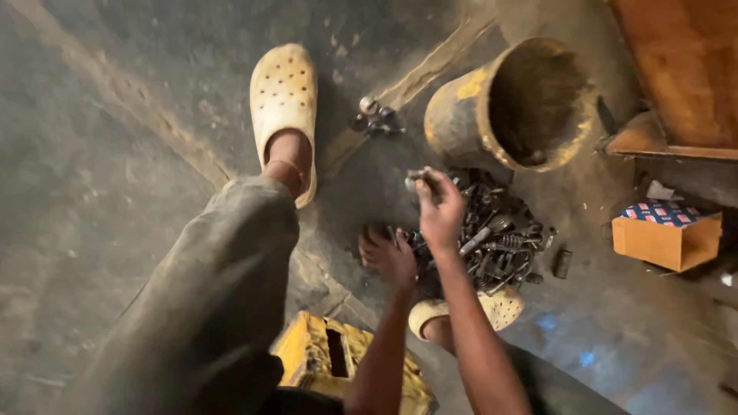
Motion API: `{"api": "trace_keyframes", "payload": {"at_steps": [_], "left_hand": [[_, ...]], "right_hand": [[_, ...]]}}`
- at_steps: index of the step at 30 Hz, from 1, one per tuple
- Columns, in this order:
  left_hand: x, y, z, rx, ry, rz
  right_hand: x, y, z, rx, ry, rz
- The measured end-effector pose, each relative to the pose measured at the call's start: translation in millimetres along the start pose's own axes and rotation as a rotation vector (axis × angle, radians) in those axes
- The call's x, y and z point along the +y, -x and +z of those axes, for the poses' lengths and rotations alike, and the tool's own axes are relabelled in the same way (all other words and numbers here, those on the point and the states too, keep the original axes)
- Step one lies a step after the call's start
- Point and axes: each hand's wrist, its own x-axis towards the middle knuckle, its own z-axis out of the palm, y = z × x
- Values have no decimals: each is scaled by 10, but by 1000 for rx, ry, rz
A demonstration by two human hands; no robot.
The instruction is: The person sits on a low stool and sorts a pile of metal hardware on the floor. They pick up bolts, nuts, and washers, inspect them, and place selected items into a metal bucket. The person continues to separate and organize the parts by hand throughout the clip.
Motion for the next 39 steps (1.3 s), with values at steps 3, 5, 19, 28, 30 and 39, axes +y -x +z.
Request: {"api": "trace_keyframes", "payload": {"at_steps": [3, 5, 19, 28, 30, 39], "left_hand": [[-108, -95, 13, -100, -112, -26], [-122, -131, 4, -134, -111, -18], [-91, -37, -56, -190, -106, -42], [-480, 46, 410, -50, -284, 48], [-446, 39, 458, -56, -373, 19], [-206, 25, 0, -102, -178, 129]], "right_hand": [[421, -120, 255, 0, 8, -24], [539, -227, 438, -56, 194, -106], [890, -463, 851, -42, 494, -226], [916, -235, 789, -193, 756, -371], [803, -195, 719, -192, 691, -440], [675, 477, -940, 206, 637, -20]]}}
